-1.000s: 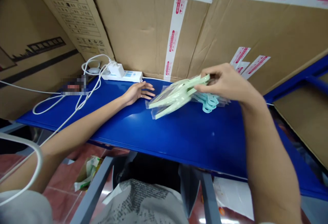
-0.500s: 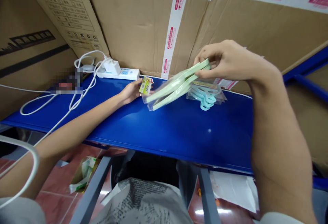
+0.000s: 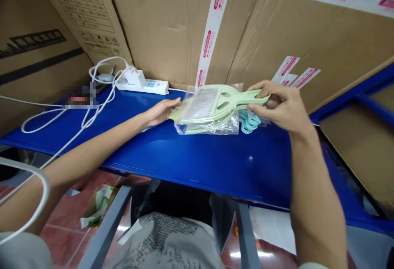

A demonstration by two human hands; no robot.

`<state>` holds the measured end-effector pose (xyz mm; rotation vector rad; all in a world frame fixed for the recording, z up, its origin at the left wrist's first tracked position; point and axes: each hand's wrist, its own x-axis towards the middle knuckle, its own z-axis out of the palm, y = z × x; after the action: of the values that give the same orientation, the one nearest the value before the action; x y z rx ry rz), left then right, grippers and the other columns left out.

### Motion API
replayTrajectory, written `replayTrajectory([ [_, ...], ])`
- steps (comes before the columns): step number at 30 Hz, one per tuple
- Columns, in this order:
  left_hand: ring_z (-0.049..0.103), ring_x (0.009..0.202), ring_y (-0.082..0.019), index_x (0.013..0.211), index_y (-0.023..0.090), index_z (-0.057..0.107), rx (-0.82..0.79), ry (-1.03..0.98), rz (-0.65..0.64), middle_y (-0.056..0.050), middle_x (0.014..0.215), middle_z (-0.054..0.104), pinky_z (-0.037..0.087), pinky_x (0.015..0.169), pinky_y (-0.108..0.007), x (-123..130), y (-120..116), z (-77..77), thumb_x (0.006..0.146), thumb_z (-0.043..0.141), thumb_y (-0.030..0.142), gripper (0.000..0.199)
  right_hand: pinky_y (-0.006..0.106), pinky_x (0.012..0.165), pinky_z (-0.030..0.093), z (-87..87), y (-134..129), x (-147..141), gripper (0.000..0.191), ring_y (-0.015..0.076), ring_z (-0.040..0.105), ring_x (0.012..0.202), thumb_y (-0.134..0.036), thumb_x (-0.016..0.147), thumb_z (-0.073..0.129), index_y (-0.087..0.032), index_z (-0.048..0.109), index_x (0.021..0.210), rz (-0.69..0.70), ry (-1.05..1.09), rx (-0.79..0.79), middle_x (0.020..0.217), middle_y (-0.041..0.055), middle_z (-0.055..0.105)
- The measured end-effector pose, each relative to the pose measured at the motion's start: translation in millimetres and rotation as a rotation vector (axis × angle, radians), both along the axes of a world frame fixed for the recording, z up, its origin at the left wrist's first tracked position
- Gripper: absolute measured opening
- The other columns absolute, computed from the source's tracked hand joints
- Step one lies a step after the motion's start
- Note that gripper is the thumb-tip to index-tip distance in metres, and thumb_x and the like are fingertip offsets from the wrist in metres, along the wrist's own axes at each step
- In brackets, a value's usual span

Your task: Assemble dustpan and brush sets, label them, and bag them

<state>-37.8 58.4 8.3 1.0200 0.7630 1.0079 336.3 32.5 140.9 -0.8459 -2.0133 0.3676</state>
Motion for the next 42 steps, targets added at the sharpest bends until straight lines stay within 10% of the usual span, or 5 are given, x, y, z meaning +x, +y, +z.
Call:
replayTrajectory([
  [7,0.07,0.062,-0.014,0.082,0.011,0.08,-0.006,0.057,-0.014,-0.007,0.076,0.077,0.057,0.062,-0.024,5.3,-4.7,-3.6,0.076,0.087,0.011,0.009,0.034,0.071,0.058,-56.6,4.3,-6.3,0.029,0.0196,0.072,0.087,-0.022,0.075,0.094,-0.023,0.066,0.069,0.136,0.139,-0.018,0.099,0.0096,0.077],
  [20,0.07,0.063,-0.02,0.075,0.013,0.075,-0.055,0.114,0.241,-0.007,0.072,0.075,0.054,0.057,-0.028,-2.8,9.5,-1.8,0.064,0.082,0.018,0.014,0.041,0.078,0.062,-70.7,2.6,-2.7,0.031,0.0248,0.072,0.094,-0.032,0.079,0.094,-0.026,0.065,0.071,0.103,0.146,-0.025,0.107,0.0083,0.076],
  [29,0.068,0.066,-0.015,0.075,0.018,0.062,0.266,0.244,0.802,-0.001,0.076,0.072,0.053,0.065,-0.025,-51.5,47.8,-5.9,0.067,0.078,0.013,0.019,0.032,0.066,0.058,-92.7,-1.5,-24.2,0.037,0.0222,0.07,0.09,-0.038,0.086,0.088,-0.023,0.058,0.069,0.173,0.03,-0.128,0.108,0.0115,0.074],
  [42,0.078,0.109,-0.026,0.128,0.03,0.05,0.509,0.096,0.599,-0.009,0.122,0.078,0.062,0.086,-0.034,-31.3,18.8,13.3,0.073,0.086,0.025,0.066,0.039,0.082,0.057,-99.4,1.1,-23.8,0.025,0.0252,0.076,0.089,-0.035,0.087,0.082,-0.023,0.064,0.074,0.222,-0.333,-0.058,0.105,0.0092,0.083],
])
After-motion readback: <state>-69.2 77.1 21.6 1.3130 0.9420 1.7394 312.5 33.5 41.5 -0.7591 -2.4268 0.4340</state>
